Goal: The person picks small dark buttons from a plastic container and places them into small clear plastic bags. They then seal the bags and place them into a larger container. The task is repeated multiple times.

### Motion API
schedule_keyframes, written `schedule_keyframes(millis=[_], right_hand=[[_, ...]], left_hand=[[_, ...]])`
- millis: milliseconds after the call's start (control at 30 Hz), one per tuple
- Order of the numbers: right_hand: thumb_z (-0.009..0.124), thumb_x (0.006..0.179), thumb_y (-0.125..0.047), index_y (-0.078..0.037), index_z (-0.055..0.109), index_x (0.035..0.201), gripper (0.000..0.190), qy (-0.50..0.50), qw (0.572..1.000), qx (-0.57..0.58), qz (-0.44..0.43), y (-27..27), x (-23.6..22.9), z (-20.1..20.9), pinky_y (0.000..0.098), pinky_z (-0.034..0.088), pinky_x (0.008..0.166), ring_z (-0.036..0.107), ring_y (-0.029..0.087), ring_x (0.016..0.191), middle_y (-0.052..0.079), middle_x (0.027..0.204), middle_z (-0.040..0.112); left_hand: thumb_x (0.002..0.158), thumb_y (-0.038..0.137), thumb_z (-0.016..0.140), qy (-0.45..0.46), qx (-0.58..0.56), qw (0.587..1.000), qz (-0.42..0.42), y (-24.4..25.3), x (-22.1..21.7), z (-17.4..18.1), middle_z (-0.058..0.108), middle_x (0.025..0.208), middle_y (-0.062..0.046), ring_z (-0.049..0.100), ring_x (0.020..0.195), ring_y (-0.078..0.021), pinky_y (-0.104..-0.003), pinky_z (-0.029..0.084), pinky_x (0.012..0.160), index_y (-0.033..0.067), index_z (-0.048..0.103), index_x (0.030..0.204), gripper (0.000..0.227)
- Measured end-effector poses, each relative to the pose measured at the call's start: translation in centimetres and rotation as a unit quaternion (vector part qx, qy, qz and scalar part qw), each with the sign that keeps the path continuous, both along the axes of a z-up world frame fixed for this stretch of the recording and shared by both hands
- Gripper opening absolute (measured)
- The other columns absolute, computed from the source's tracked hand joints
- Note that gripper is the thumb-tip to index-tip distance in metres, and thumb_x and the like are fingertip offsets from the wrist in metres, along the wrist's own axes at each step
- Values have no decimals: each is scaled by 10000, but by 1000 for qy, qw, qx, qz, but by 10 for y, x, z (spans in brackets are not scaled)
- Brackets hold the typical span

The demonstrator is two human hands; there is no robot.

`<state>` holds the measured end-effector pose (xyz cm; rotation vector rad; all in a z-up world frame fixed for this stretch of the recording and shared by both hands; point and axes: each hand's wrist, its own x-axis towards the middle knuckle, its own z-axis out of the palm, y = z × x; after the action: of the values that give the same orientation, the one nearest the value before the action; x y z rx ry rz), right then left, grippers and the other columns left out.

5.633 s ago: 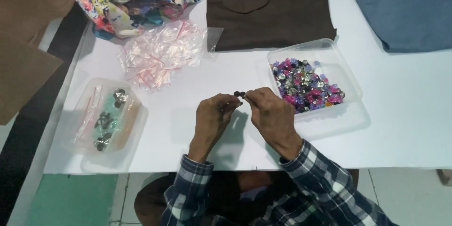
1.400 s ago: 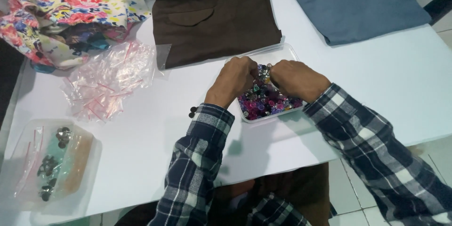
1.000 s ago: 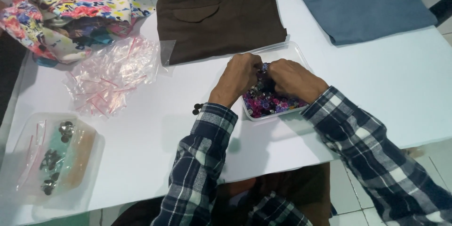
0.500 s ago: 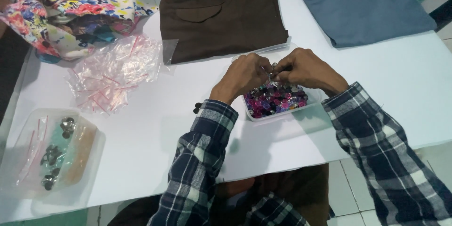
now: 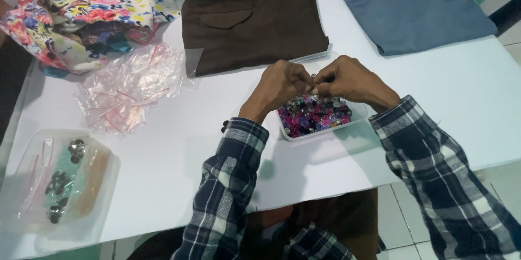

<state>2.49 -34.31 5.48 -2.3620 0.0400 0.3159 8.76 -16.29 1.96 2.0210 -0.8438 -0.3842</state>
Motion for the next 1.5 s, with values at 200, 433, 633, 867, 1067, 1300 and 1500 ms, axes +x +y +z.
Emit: schedule_keyframes(millis=[200, 433, 633, 867, 1067, 1300, 1500], right_hand=[[597, 920, 60, 109, 703, 1176, 282, -22, 985, 165, -37, 10, -14, 19, 380, 624, 818, 726, 305, 898, 315, 988, 732], [678, 943, -100, -39, 750, 1120, 201, -172, 976, 122, -47, 69, -55, 61, 273, 636, 794, 739, 185, 917, 123, 1040, 776], [705, 916, 25, -27, 749, 1099, 195, -362, 922, 122, 54, 132, -80, 14, 257, 617, 731, 700, 181, 834, 125, 1011, 750], [740, 882, -36, -74, 781, 1009, 139, -273, 958, 89, 11, 170, -63, -92, 277, 624, 601, 770, 235, 764, 110, 874, 784], [716, 939, -108, -75, 763, 1033, 110, -297, 955, -17, 12, 180, -44, -123, 266, 622, 642, 759, 221, 785, 90, 888, 758], [682, 962, -101, -69, 743, 1106, 160, -313, 948, -53, 20, 182, -52, -111, 306, 639, 648, 764, 253, 788, 117, 913, 754], [761, 901, -95, -101, 780, 1099, 199, -392, 919, 27, -11, 167, -80, -72, 296, 599, 516, 746, 247, 666, 100, 856, 754]], left_hand=[[843, 202, 700, -4, -55, 998, 25, 7, 7, -6, 790, 842, -11, 752, 922, -247, -443, 525, 947, 259, 776, 1014, 196], [913, 87, 663, -176, -214, 960, 35, 66, -52, 53, 738, 875, -22, 706, 758, -162, -293, 546, 662, 100, 669, 938, 29], [958, 93, 721, -289, -178, 930, 141, 140, -108, 24, 738, 1009, 15, 695, 773, -186, -345, 520, 839, 131, 633, 1060, 140], [884, 80, 746, -148, -72, 949, 270, 186, -110, -70, 779, 861, 26, 746, 903, -188, -390, 457, 1001, 213, 776, 968, 160], [883, 88, 736, -126, -51, 945, 297, 182, -86, -100, 765, 867, 48, 729, 911, -167, -365, 436, 1009, 246, 769, 995, 196], [859, 63, 761, -119, -38, 942, 311, 179, -89, -101, 775, 891, 2, 732, 917, -197, -369, 470, 1000, 201, 752, 1077, 258], [889, 198, 773, -120, -106, 928, 337, 177, -99, -71, 767, 981, -46, 722, 923, -237, -370, 564, 841, 176, 735, 1086, 202]])
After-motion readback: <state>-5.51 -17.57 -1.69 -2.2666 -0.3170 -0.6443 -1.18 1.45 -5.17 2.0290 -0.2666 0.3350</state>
